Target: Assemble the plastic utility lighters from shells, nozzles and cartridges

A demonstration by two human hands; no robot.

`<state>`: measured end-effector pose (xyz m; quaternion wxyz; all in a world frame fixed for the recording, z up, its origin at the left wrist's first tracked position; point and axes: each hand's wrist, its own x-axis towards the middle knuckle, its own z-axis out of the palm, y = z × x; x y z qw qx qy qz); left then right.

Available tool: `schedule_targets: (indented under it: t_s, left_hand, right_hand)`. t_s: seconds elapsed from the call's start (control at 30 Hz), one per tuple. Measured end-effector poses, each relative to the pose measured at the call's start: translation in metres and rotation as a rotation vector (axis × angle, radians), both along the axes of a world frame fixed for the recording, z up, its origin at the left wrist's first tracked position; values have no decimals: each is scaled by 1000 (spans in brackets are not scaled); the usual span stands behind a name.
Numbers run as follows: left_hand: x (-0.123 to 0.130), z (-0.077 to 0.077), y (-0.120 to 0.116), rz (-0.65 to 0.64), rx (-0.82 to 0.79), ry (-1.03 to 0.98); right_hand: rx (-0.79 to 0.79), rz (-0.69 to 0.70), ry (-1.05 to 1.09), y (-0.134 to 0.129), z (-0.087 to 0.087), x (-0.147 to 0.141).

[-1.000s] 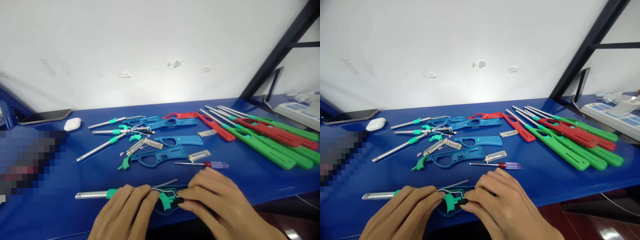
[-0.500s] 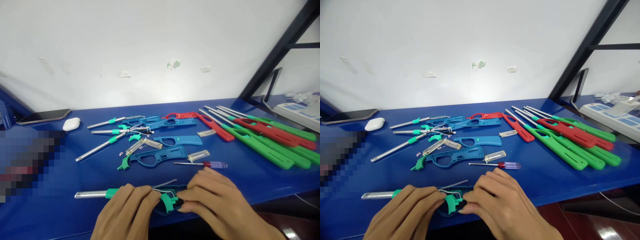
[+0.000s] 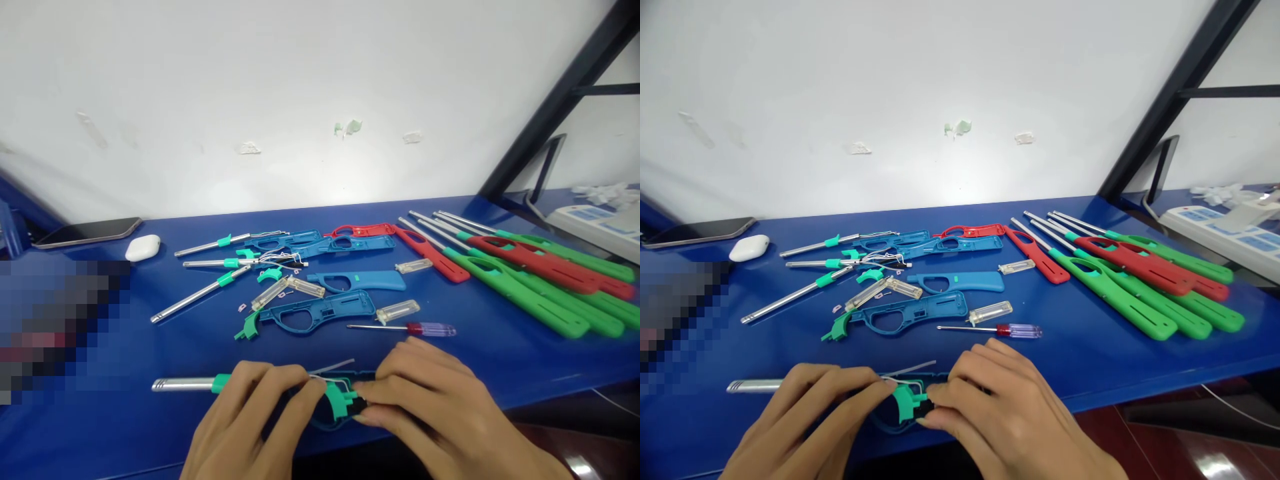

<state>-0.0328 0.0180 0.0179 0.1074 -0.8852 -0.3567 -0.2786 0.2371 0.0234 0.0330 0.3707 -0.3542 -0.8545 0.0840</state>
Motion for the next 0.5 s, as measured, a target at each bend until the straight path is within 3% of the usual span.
schedule_targets:
  t_s: [0.17, 0.5]
  left_hand:
    - [13, 14, 5, 27, -74, -133]
    - [7, 12, 6, 14, -144, -106]
  right_hand:
    - [-6, -14, -4, 1, 2, -1]
    - [2, -29, -2, -1, 1, -1]
